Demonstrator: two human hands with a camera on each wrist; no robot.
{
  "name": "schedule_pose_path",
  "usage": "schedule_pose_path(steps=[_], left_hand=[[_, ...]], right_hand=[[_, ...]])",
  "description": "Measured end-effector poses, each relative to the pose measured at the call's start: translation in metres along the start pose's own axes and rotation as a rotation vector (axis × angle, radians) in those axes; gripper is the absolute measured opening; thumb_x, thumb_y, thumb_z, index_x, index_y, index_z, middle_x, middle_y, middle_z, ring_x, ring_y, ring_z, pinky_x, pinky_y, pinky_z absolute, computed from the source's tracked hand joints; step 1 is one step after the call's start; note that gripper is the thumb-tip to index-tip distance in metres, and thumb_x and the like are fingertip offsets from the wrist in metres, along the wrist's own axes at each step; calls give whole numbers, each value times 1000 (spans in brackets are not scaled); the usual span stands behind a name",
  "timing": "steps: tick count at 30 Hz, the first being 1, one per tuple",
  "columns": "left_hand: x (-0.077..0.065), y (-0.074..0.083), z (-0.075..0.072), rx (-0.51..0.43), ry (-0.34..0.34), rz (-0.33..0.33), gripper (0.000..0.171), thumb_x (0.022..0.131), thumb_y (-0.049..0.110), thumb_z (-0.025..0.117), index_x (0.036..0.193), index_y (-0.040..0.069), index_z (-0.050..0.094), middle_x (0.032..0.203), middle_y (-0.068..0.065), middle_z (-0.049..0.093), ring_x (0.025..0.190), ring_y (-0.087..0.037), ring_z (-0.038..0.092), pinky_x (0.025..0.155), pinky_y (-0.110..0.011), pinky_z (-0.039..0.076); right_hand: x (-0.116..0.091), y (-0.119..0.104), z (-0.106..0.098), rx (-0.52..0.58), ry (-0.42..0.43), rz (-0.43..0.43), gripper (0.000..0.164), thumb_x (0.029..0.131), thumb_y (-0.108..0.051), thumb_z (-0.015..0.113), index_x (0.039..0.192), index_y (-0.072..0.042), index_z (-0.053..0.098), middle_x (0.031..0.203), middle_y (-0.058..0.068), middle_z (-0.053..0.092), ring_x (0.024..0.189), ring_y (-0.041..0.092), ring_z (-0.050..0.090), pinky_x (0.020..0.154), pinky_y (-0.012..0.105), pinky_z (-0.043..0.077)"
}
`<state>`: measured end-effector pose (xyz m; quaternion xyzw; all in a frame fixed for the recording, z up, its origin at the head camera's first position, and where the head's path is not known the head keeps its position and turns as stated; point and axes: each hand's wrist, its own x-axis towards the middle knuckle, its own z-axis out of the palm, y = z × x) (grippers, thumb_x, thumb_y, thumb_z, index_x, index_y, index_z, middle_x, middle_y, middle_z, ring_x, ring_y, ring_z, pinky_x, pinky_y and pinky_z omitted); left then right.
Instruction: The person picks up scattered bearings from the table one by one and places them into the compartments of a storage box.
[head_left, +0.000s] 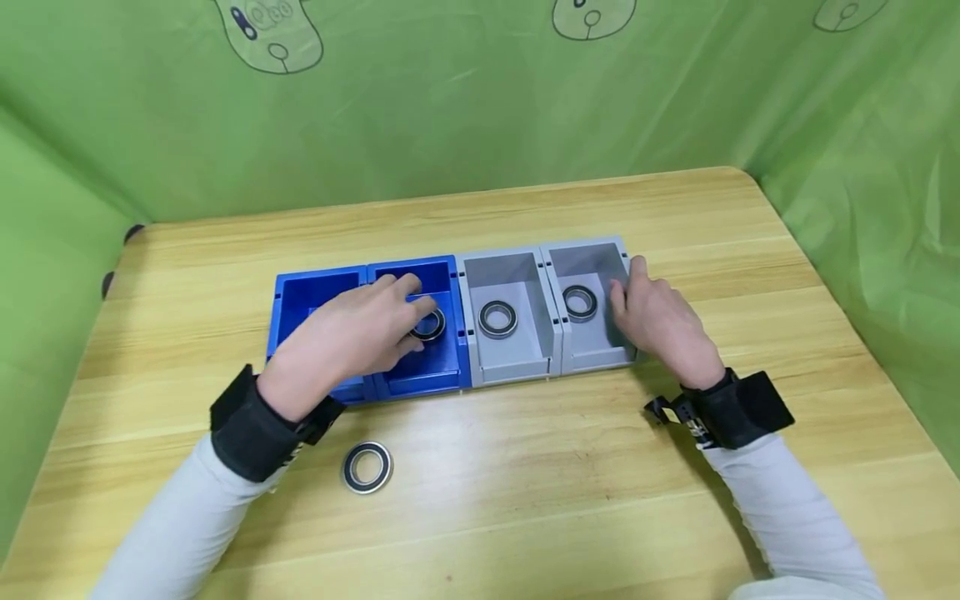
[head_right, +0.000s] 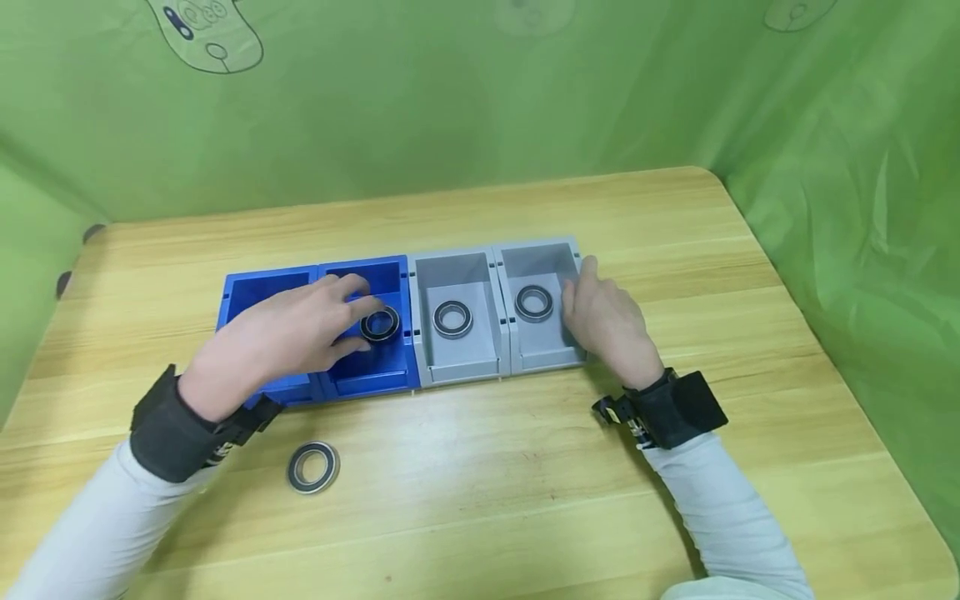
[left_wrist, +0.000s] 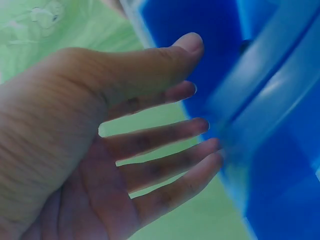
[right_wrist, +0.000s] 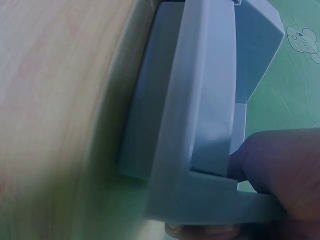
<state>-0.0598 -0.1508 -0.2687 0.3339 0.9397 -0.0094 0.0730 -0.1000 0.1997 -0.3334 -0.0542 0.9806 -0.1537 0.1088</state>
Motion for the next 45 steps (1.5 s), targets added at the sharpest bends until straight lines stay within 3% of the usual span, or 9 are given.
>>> schedule_pose_path(steps=[6, 10, 13, 15, 21, 27, 34, 40, 45], left_hand=[[-30, 6, -17, 2, 75, 23, 47, 91, 28, 78, 130, 6, 65, 115, -15, 67, 98, -29, 68, 89, -43, 57], [-50, 14, -18, -22, 89, 25, 40, 91, 28, 79, 122, 4, 67, 107, -13, 67, 87, -25, 68, 77, -37, 59], [-63, 22, -11, -71, 31, 6, 34, 93, 28, 76, 116, 5, 67, 100, -9, 63, 78, -18, 63, 67, -31, 57], [-71, 27, -4, -101, -9, -3, 34, 93, 29, 76, 116, 6, 67, 100, -8, 63, 79, -17, 63, 67, -30, 58], [-89, 36, 22, -156, -34, -35, 41, 88, 33, 81, 118, 8, 68, 99, -5, 61, 78, -15, 61, 64, -28, 55], [-98, 43, 39, -223, -89, -62, 46, 83, 34, 85, 118, 9, 68, 111, -12, 59, 84, -19, 57, 65, -29, 54], [-101, 47, 50, -248, -157, -67, 48, 83, 30, 85, 122, 10, 67, 121, -17, 59, 103, -26, 63, 77, -37, 60], [-103, 49, 63, -194, -94, -8, 41, 81, 24, 87, 115, 11, 68, 107, -10, 60, 94, -22, 59, 75, -35, 57], [-104, 49, 68, -165, -82, 14, 37, 81, 21, 85, 112, 10, 68, 106, -10, 63, 93, -23, 58, 75, -36, 56]], right_hand=[[0, 2, -1, -1, -10, 1, 39, 109, -23, 32, 123, 13, 36, 67, 16, 47, 51, 28, 51, 45, 35, 37], [0, 3, -2, 1, -9, 7, 40, 109, -24, 32, 124, 13, 36, 68, 17, 48, 52, 27, 52, 45, 35, 38], [0, 4, -3, -1, -10, 13, 41, 109, -25, 31, 125, 13, 35, 68, 17, 48, 52, 27, 52, 45, 34, 38], [-1, 5, -4, -5, -9, 15, 41, 109, -25, 31, 125, 13, 35, 68, 17, 47, 52, 27, 52, 44, 34, 38], [-1, 5, -4, -13, -4, 14, 42, 109, -25, 31, 125, 13, 36, 67, 15, 46, 51, 26, 51, 44, 34, 37], [-2, 5, -3, -12, -5, 12, 41, 109, -25, 31, 123, 13, 36, 67, 15, 45, 51, 26, 50, 44, 34, 36], [-2, 6, -1, -9, -12, 15, 40, 109, -25, 31, 122, 13, 36, 67, 15, 45, 51, 27, 50, 44, 34, 37], [-1, 5, 1, -9, -13, 5, 40, 109, -25, 31, 123, 13, 35, 67, 15, 45, 51, 26, 50, 45, 34, 35], [0, 3, 1, -5, 10, -23, 39, 109, -24, 32, 122, 13, 36, 66, 14, 45, 50, 26, 50, 44, 34, 35]])
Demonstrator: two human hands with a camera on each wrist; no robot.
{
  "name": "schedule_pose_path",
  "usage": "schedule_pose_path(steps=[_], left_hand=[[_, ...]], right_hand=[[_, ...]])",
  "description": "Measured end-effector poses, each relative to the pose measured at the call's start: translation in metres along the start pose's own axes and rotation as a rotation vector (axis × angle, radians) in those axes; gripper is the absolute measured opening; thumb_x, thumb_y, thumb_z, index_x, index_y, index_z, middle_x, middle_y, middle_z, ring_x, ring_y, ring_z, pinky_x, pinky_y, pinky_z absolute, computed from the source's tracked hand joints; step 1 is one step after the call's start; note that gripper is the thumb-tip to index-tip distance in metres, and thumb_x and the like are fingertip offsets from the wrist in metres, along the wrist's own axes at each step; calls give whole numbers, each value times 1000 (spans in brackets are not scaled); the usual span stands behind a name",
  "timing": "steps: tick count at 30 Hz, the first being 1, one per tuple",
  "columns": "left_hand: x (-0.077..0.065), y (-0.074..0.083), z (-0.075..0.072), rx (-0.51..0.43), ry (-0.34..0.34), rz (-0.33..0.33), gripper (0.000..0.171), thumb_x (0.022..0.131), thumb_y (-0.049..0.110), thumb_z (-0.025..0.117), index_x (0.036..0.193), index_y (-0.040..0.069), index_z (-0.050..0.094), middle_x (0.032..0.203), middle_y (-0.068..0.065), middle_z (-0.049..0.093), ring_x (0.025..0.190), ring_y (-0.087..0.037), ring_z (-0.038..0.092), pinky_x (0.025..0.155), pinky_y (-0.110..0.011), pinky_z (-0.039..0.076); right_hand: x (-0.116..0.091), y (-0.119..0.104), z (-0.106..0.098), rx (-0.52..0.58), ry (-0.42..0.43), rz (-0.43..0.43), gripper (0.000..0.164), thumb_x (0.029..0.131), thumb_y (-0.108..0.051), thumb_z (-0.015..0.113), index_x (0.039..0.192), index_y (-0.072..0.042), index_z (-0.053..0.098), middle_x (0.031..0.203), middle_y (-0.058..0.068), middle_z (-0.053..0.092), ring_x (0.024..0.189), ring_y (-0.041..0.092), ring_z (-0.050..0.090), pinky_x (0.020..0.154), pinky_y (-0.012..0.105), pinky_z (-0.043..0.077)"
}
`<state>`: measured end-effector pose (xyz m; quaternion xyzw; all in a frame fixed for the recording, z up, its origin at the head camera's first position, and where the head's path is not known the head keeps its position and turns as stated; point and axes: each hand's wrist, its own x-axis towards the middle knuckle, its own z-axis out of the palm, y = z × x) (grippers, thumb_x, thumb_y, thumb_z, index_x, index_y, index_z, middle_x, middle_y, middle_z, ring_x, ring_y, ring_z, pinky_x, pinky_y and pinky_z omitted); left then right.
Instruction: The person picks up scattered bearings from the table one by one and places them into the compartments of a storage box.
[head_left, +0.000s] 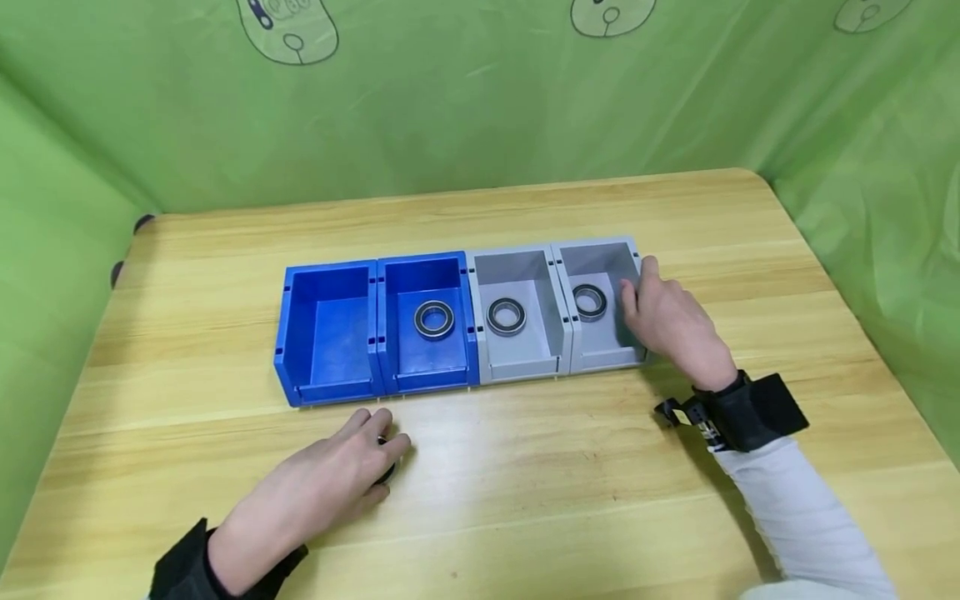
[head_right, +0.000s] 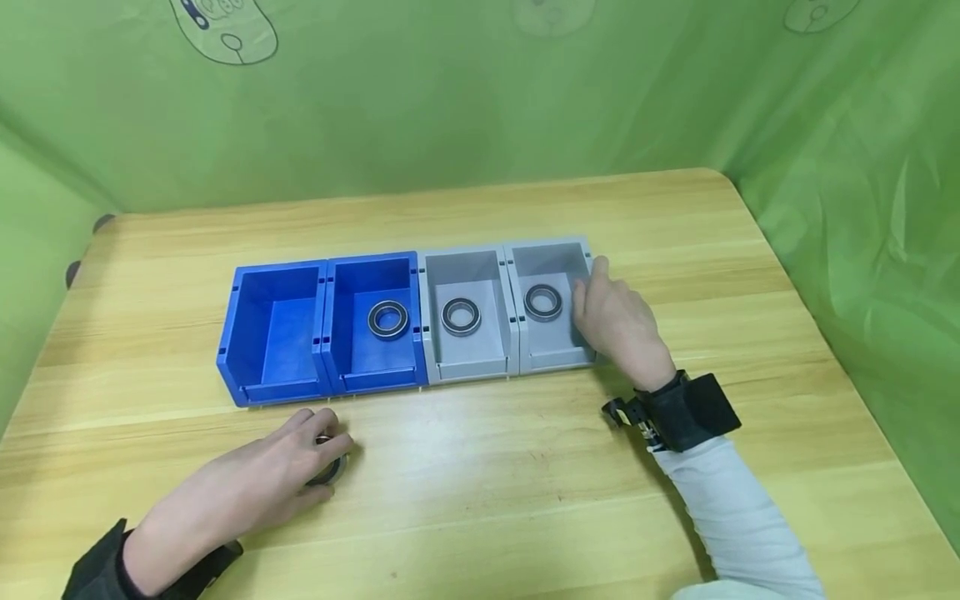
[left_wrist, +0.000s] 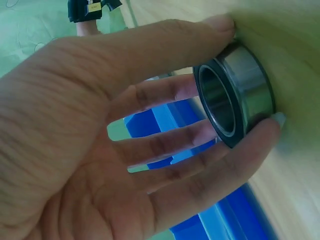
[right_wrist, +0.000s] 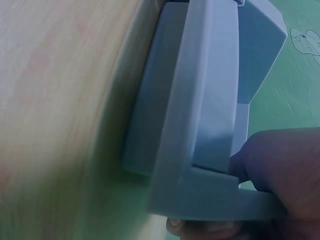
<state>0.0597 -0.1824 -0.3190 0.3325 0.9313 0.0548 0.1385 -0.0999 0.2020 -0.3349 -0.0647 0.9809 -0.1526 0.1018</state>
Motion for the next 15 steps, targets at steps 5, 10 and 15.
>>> schedule_pose_path(steps=[5, 10, 15], left_hand=[[0, -1, 0, 44, 23, 44, 33, 80, 19, 85, 107, 7, 69, 102, -10, 63, 87, -22, 56, 72, -33, 56], [1, -1, -3, 63, 7, 59, 32, 81, 19, 85, 105, 5, 70, 101, -12, 63, 84, -21, 55, 70, -32, 55], [1, -1, -9, 54, 8, 68, 27, 81, 18, 85, 100, 5, 70, 96, -10, 59, 82, -20, 52, 65, -30, 51]], right_hand=[[0, -1, -1, -4, 4, -6, 39, 109, -23, 32, 120, 14, 37, 65, 13, 43, 50, 25, 49, 44, 33, 34], [0, -2, -1, -6, -13, 5, 40, 109, -24, 32, 122, 14, 37, 66, 14, 44, 51, 26, 50, 44, 33, 35], [0, -2, -1, -6, -14, 6, 39, 109, -24, 32, 121, 13, 37, 66, 13, 44, 50, 25, 49, 44, 33, 35]])
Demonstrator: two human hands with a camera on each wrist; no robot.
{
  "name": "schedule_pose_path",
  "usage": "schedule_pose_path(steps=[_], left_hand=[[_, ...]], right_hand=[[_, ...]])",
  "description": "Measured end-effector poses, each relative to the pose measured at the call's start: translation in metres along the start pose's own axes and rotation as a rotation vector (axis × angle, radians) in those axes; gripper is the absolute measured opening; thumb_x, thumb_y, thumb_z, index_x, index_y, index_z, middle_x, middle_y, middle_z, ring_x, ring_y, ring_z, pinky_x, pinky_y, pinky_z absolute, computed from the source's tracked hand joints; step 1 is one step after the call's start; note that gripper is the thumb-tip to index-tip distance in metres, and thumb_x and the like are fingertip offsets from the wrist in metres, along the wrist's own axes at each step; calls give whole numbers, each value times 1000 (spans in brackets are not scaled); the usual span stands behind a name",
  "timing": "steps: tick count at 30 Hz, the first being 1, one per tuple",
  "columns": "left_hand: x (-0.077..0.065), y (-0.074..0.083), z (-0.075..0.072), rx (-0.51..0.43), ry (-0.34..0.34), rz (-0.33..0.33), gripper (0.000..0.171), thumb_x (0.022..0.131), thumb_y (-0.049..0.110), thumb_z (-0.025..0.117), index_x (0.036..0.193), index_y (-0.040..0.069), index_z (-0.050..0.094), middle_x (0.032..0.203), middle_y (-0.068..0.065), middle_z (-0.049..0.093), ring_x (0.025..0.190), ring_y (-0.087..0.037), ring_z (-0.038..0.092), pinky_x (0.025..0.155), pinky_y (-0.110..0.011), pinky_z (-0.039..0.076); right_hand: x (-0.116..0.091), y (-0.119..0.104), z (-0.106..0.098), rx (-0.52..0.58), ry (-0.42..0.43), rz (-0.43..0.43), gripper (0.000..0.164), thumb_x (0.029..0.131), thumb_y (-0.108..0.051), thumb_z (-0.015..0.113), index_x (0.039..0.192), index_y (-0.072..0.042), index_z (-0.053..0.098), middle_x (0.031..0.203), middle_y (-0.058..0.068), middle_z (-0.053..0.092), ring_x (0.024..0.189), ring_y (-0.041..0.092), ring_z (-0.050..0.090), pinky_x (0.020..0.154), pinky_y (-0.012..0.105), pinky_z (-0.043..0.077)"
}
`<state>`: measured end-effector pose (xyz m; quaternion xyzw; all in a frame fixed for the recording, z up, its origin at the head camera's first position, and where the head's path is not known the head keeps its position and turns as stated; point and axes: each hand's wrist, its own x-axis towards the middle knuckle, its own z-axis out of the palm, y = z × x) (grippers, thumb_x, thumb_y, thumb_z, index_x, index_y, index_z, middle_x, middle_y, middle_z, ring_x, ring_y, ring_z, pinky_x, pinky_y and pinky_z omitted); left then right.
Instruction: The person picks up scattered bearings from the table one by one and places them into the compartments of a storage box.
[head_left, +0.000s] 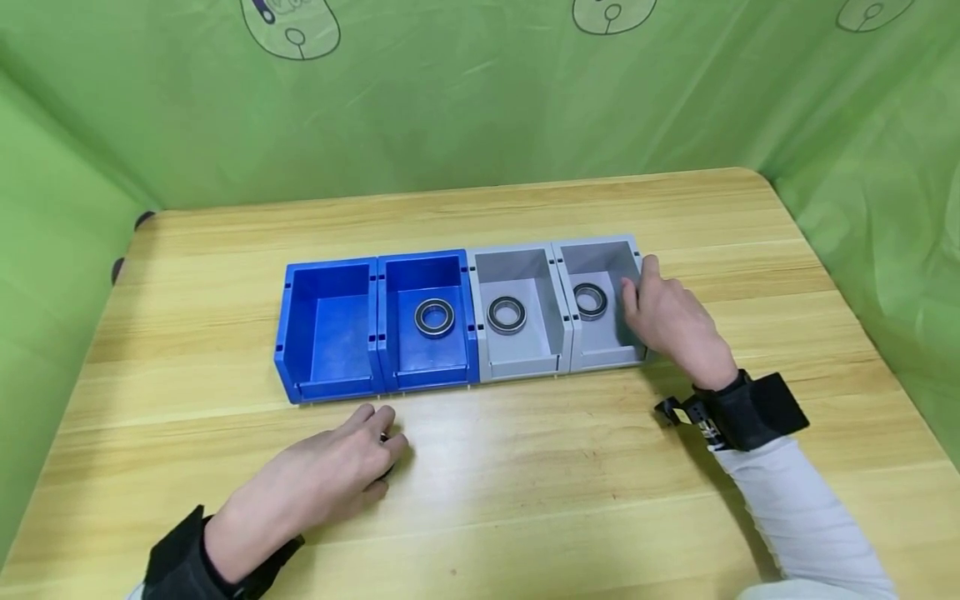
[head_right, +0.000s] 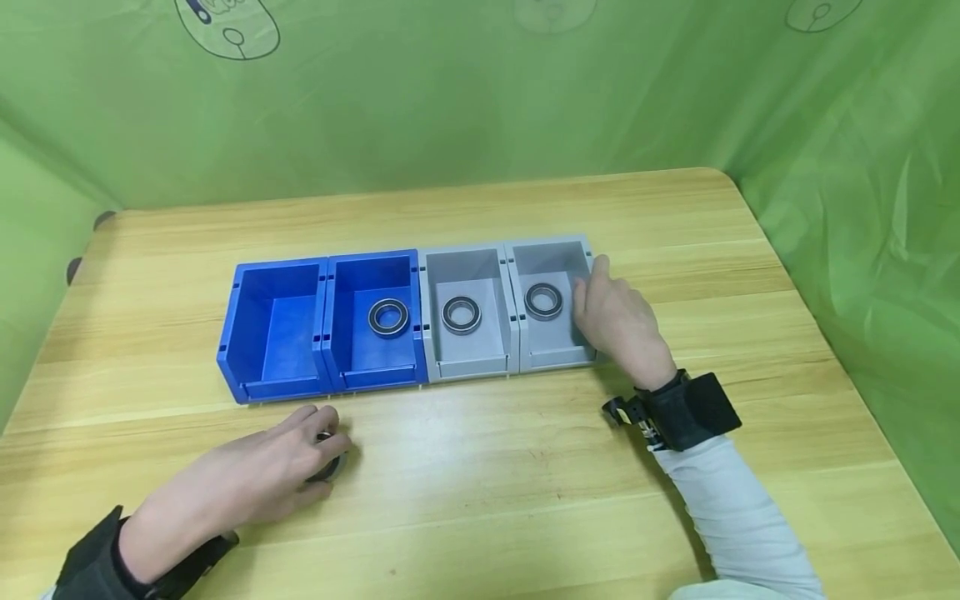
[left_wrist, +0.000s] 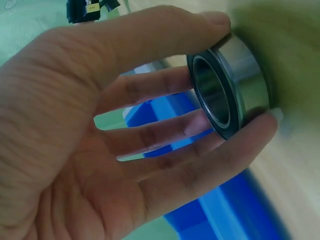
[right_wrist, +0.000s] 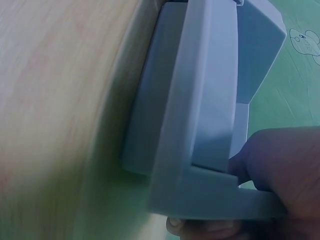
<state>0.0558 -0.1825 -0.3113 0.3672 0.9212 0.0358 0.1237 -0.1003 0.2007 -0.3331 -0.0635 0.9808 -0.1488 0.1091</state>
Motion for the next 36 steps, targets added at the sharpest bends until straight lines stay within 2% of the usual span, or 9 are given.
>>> schedule_pose_path(steps=[3, 6, 10, 13, 17, 26, 36], left_hand=[[-2, -1, -7, -9, 27, -9, 23, 81, 15, 84, 97, 7, 70, 91, -7, 54, 80, -18, 47, 63, -28, 46], [-5, -2, -16, 24, 66, -13, 24, 81, 15, 84, 98, 7, 70, 90, -6, 53, 80, -19, 45, 61, -28, 43], [-8, -3, -25, 92, 154, 9, 26, 80, 16, 85, 100, 7, 70, 93, -8, 56, 81, -20, 50, 59, -27, 47], [-10, -4, -32, 95, 204, 28, 27, 81, 15, 84, 102, 5, 71, 97, -10, 60, 84, -22, 54, 63, -30, 53], [-11, -7, -41, 74, 221, 34, 28, 83, 14, 83, 108, 4, 73, 96, -9, 61, 84, -20, 54, 67, -31, 52], [-11, -22, -62, 79, 242, 29, 32, 86, 18, 81, 113, 3, 73, 88, -2, 55, 75, -15, 44, 63, -27, 39], [-1, -44, -82, 104, 299, 24, 32, 87, 17, 81, 111, -2, 70, 86, -8, 57, 72, -20, 49, 65, -35, 45]], right_hand=[[0, 0, 0, 0, 3, -3, 39, 109, -24, 32, 121, 13, 37, 66, 13, 43, 50, 25, 49, 44, 33, 35], [-1, 0, 0, 1, 2, -3, 40, 109, -24, 32, 121, 14, 37, 66, 13, 44, 50, 25, 49, 44, 33, 35], [-1, 0, 0, 2, 9, -8, 39, 109, -24, 32, 119, 13, 37, 65, 14, 45, 49, 26, 50, 43, 34, 36], [-1, 1, 0, 1, 15, -15, 38, 108, -23, 32, 118, 13, 37, 65, 14, 45, 49, 26, 51, 42, 35, 36], [0, 1, 1, 2, 8, -16, 40, 109, -23, 32, 120, 14, 37, 65, 14, 45, 49, 26, 50, 42, 34, 36], [-2, 2, 0, 4, 21, -29, 37, 109, -23, 32, 115, 13, 38, 65, 13, 43, 49, 26, 48, 43, 35, 35], [-1, 2, 0, 6, 44, -47, 35, 108, -23, 33, 111, 12, 39, 66, 14, 43, 50, 27, 49, 42, 35, 36]])
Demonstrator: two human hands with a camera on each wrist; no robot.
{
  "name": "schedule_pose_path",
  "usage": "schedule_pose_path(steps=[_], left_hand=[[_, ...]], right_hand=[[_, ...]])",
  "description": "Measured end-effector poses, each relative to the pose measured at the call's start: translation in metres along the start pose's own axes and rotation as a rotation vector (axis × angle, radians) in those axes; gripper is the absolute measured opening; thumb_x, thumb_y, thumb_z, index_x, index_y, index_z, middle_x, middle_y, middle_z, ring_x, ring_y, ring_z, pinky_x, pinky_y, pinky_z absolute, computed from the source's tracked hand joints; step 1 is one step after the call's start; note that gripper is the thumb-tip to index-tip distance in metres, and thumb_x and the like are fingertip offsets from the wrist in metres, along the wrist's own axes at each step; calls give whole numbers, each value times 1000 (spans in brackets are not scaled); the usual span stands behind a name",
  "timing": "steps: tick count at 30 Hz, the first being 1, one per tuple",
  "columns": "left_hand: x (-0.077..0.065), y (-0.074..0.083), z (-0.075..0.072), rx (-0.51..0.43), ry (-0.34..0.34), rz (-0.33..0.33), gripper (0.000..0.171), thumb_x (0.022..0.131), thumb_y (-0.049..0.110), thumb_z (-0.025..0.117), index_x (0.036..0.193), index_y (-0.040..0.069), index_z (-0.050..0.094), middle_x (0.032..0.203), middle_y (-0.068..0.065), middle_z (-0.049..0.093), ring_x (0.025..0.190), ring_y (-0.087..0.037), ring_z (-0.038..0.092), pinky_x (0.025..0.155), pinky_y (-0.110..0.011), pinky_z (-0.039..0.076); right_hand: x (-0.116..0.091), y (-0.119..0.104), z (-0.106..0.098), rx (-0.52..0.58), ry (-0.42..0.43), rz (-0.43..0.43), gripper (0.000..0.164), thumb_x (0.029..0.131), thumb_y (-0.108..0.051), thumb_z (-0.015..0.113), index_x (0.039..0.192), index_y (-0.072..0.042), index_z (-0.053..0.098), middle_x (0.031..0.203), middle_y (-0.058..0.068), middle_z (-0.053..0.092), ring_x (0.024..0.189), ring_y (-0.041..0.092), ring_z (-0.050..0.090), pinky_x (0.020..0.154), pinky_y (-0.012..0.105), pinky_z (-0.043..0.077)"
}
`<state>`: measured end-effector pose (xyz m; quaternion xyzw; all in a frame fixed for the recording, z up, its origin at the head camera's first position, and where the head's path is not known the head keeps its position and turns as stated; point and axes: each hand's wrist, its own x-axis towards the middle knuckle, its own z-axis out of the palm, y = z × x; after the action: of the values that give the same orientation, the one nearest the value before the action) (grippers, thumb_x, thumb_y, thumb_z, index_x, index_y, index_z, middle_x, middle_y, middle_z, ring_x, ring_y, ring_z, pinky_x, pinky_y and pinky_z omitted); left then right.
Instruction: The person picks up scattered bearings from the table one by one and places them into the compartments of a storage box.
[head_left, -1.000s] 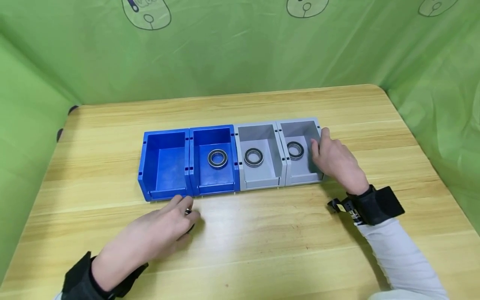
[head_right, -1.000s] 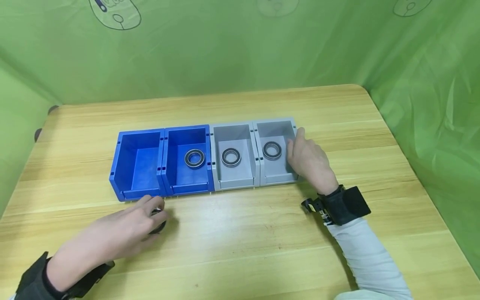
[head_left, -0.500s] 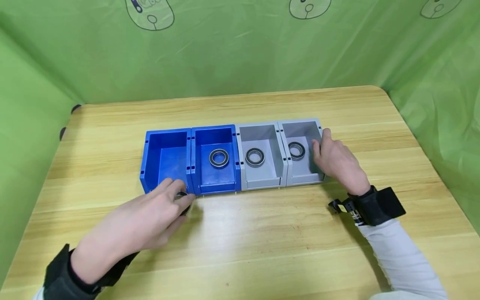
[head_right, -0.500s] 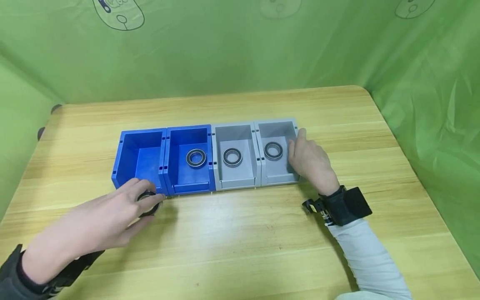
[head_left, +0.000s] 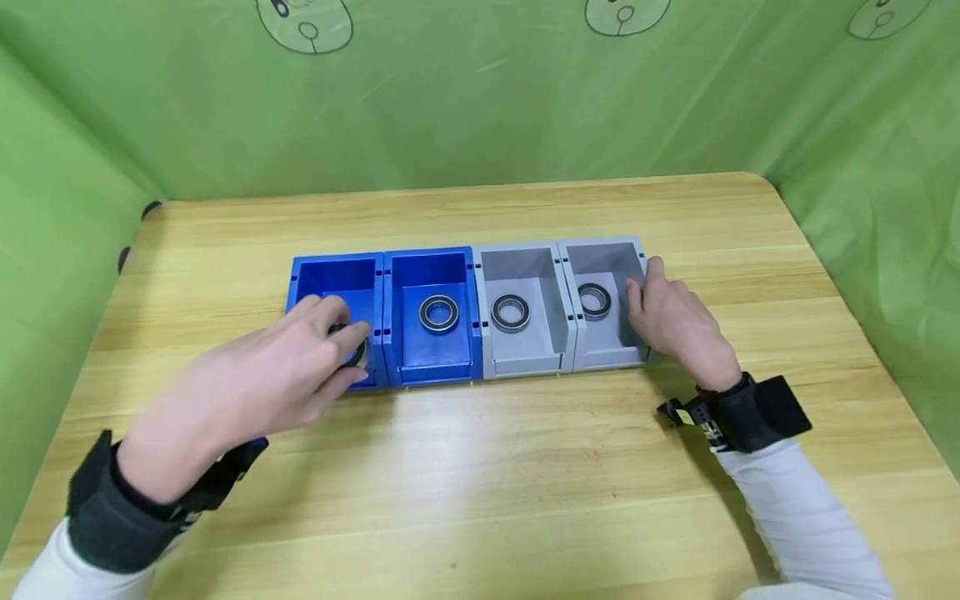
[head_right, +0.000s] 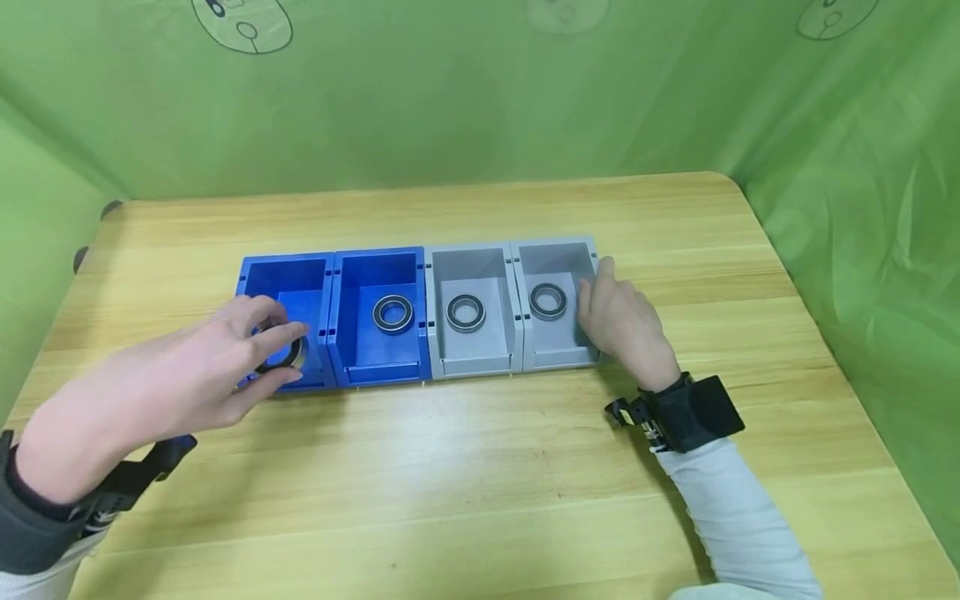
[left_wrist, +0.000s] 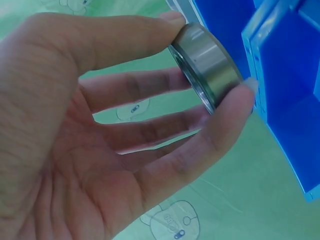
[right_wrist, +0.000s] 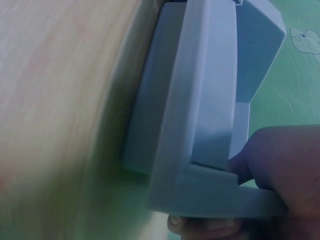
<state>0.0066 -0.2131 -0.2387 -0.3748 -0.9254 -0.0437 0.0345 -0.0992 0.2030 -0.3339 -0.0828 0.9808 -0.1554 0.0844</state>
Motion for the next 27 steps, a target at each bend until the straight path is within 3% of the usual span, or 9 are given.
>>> schedule_pose_path(steps=[13, 27], left_hand=[[17, -35, 9, -52, -34, -21, 38, 85, 6, 80, 117, -10, 68, 106, -25, 63, 90, -38, 60, 80, -49, 53], [35, -47, 14, -80, -156, -111, 34, 91, 2, 71, 122, -12, 65, 115, -31, 63, 104, -44, 63, 90, -53, 53]], right_hand=[[3, -1, -2, -2, -50, 42, 40, 109, -26, 30, 117, 13, 36, 69, 17, 44, 53, 29, 51, 46, 37, 37], [4, -1, -2, -6, -61, 56, 42, 109, -27, 30, 119, 13, 36, 72, 21, 46, 58, 33, 54, 50, 40, 39]])
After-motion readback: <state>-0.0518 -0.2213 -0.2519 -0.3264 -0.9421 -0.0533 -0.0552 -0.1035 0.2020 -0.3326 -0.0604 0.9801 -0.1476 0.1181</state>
